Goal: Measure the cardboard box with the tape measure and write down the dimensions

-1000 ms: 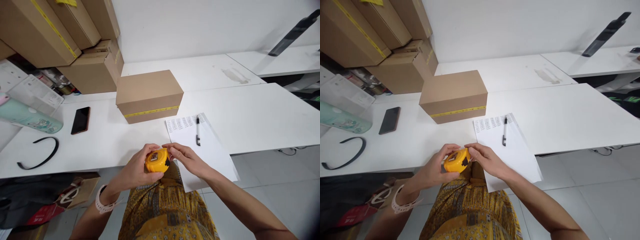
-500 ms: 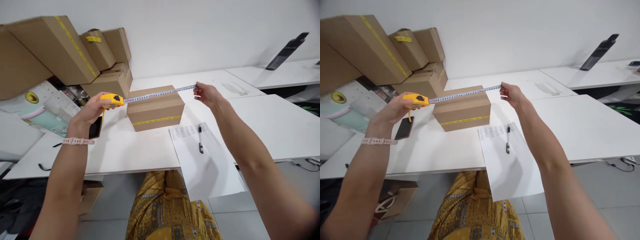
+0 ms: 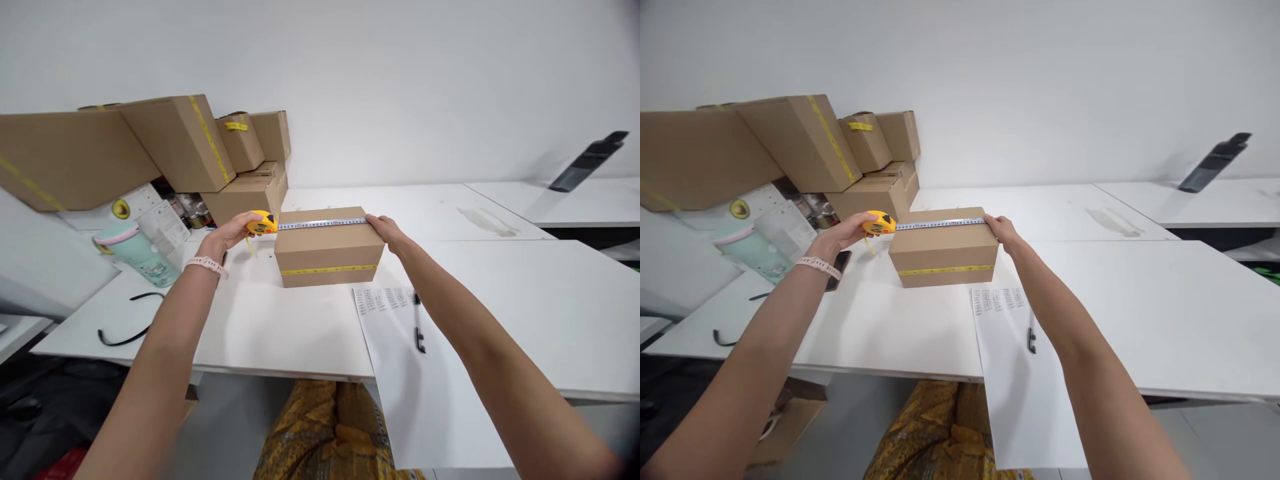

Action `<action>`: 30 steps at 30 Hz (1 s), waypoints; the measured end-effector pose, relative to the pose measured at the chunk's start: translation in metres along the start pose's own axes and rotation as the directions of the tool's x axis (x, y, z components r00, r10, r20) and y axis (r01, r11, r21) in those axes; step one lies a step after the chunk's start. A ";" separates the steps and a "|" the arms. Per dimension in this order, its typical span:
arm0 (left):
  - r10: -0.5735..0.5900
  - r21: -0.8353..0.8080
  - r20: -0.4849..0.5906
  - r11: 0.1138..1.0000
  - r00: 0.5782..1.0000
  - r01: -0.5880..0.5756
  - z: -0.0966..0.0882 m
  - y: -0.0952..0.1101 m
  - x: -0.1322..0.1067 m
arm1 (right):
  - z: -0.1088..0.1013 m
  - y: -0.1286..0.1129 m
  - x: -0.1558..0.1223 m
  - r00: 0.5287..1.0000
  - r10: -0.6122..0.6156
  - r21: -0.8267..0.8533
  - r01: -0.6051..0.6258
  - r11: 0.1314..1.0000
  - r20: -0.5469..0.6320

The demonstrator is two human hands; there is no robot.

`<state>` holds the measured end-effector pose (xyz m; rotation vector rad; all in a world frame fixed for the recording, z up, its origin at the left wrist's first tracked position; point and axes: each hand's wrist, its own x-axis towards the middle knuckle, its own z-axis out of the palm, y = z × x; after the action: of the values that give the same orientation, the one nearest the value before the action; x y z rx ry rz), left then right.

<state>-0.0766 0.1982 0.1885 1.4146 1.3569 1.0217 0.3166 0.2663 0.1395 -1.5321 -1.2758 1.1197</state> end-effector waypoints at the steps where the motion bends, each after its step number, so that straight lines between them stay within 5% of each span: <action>1: 0.000 -0.001 0.000 1.000 1.000 0.000 0.000 -0.001 0.001 | 0.000 0.000 -0.001 1.000 0.008 -0.007 -0.008 1.000 0.011; 6: -0.008 -0.007 0.016 1.000 1.000 0.008 -0.003 -0.008 0.004 | -0.001 -0.001 -0.005 0.999 0.038 -0.027 -0.037 0.999 0.021; 11: -0.007 0.015 0.008 1.000 1.000 0.007 0.000 -0.007 0.003 | 0.002 -0.001 0.001 0.995 -0.075 -0.163 0.063 0.985 -0.067; 15: 0.010 0.077 -0.009 0.997 1.000 -0.009 0.003 0.014 -0.013 | 0.002 -0.006 0.007 0.989 -0.104 -0.196 0.081 0.977 -0.107; 18: 0.046 0.183 0.021 0.982 0.999 -0.049 0.013 0.034 -0.046 | -0.004 -0.014 0.008 0.987 -0.134 -0.162 0.118 0.980 -0.093; 21: -0.016 0.152 0.224 0.988 0.974 -0.018 0.051 0.036 -0.094 | -0.006 -0.025 0.003 0.968 -0.247 -0.103 0.240 0.965 -0.055; 24: -0.083 -0.160 0.498 0.970 0.863 0.185 0.119 0.015 -0.139 | 0.006 -0.036 -0.003 0.928 -0.362 -0.107 0.370 0.923 0.089; 27: -0.024 -0.433 0.455 0.868 0.890 0.245 0.189 -0.004 -0.158 | 0.029 -0.049 -0.003 0.895 -0.362 -0.203 0.418 0.886 0.261; 30: 0.017 -0.547 0.312 0.820 0.950 0.165 0.228 0.002 -0.148 | 0.047 -0.063 0.006 0.901 -0.344 -0.280 0.413 0.867 0.264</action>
<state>0.1350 0.0364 0.1351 0.9981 0.7762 0.9975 0.2557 0.2832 0.1871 -1.3305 -1.8943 0.8477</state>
